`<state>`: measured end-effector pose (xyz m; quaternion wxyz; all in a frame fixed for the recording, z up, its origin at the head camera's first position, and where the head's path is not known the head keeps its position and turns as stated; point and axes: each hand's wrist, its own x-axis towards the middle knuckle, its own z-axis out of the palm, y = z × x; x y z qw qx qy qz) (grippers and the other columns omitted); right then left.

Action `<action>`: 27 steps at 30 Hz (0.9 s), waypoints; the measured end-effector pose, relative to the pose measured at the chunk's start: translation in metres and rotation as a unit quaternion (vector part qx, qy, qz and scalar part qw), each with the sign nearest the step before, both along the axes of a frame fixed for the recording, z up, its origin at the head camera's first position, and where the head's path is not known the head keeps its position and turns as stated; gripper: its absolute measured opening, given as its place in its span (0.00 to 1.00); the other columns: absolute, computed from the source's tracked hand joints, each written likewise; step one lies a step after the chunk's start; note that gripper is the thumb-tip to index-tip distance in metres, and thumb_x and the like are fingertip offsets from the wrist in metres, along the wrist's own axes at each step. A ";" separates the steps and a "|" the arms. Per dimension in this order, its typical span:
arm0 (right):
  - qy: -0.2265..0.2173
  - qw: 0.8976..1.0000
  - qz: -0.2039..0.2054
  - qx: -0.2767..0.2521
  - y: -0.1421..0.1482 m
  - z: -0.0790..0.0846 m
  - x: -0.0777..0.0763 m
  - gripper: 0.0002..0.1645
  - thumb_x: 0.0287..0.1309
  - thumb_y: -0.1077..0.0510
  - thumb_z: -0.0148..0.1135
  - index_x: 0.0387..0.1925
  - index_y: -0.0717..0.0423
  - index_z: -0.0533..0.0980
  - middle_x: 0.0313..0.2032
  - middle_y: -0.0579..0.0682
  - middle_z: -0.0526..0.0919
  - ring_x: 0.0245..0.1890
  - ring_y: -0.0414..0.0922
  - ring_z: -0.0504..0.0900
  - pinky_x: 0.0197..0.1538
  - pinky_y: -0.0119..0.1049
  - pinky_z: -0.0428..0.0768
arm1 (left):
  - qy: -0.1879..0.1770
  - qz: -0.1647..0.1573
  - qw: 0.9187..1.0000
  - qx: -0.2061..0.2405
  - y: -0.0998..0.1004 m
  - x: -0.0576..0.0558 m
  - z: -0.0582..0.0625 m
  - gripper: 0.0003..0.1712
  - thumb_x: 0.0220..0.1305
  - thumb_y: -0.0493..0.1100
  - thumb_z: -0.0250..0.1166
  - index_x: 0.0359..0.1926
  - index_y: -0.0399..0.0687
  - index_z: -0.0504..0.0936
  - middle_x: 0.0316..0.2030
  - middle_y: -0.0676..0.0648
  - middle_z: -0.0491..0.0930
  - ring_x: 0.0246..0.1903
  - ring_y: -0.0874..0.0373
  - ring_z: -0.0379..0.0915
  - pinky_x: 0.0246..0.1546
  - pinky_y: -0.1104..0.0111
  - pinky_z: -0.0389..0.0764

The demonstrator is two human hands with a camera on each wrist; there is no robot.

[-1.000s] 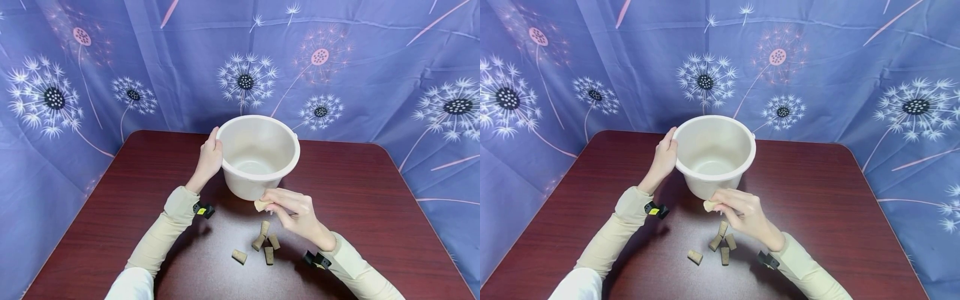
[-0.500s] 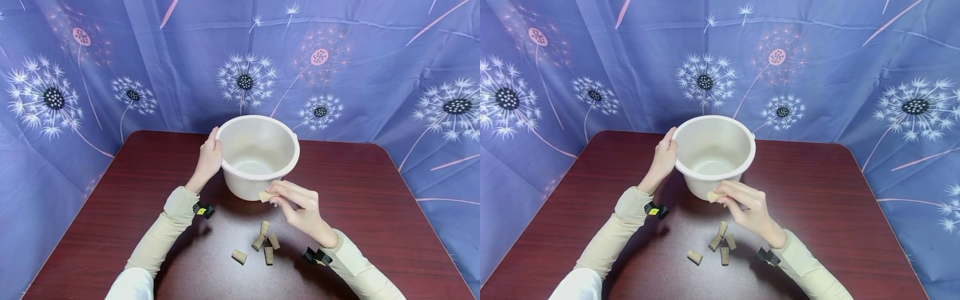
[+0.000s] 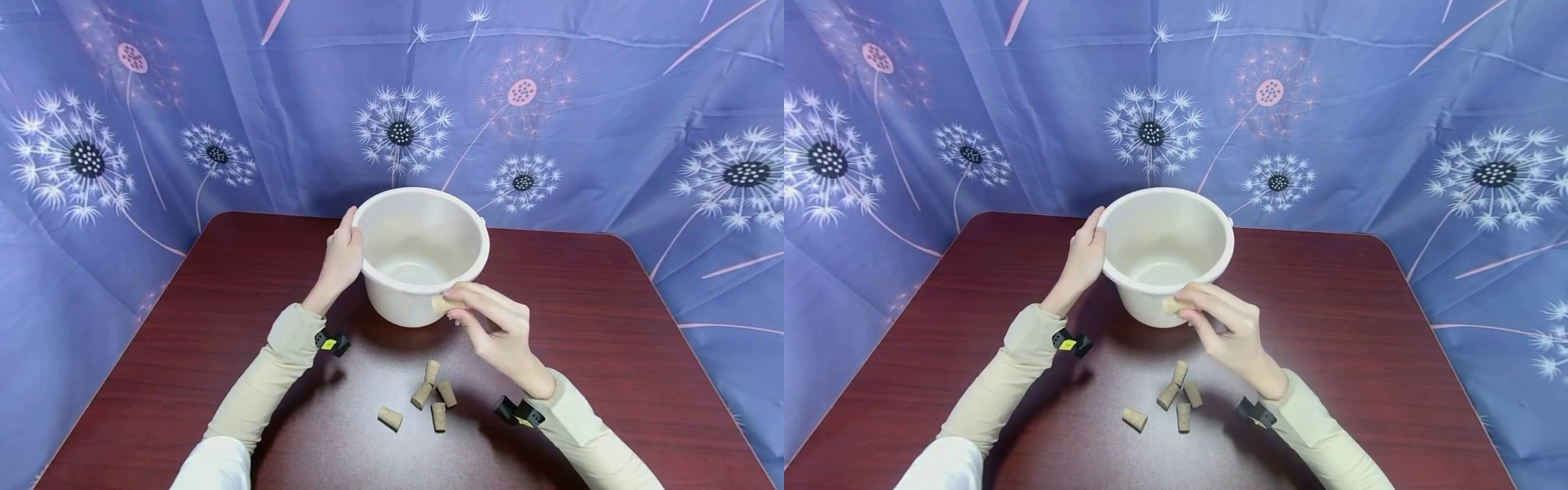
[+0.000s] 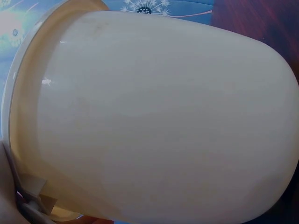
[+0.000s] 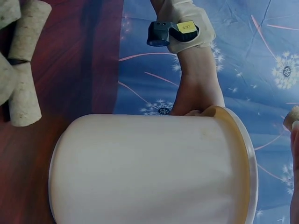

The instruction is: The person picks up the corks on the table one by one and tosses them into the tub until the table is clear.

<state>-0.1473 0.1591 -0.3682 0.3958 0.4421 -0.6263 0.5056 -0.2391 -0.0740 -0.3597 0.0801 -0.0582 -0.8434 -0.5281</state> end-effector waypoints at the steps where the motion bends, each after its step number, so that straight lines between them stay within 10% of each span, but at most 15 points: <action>1: -0.001 1.000 -0.001 -0.002 0.000 0.001 0.000 0.14 0.57 0.63 0.66 0.32 0.77 0.81 0.34 0.62 0.85 0.35 0.39 0.82 0.41 0.23 0.79 | 0.000 0.001 1.000 -0.001 0.000 0.000 0.000 0.30 0.73 0.39 0.38 0.74 0.41 0.54 0.70 0.37 0.61 0.67 0.46 0.64 0.67 0.55 0.66; 20: -0.070 0.990 -0.105 -0.070 0.001 0.014 -0.005 0.13 0.50 0.69 0.69 0.37 0.76 0.81 0.36 0.60 0.85 0.31 0.36 0.78 0.35 0.23 0.75 | -0.005 0.004 1.000 0.000 0.001 0.000 0.001 0.30 0.73 0.39 0.38 0.74 0.41 0.54 0.70 0.38 0.61 0.68 0.47 0.62 0.68 0.56 0.64; 27: -0.106 0.986 -0.073 -0.105 -0.001 0.023 -0.008 0.21 0.43 0.81 0.64 0.44 0.79 0.78 0.48 0.63 0.81 0.35 0.40 0.81 0.38 0.25 0.79 | -0.004 0.004 1.000 0.001 0.001 0.000 0.001 0.30 0.74 0.39 0.38 0.74 0.41 0.54 0.71 0.38 0.61 0.68 0.47 0.62 0.68 0.56 0.64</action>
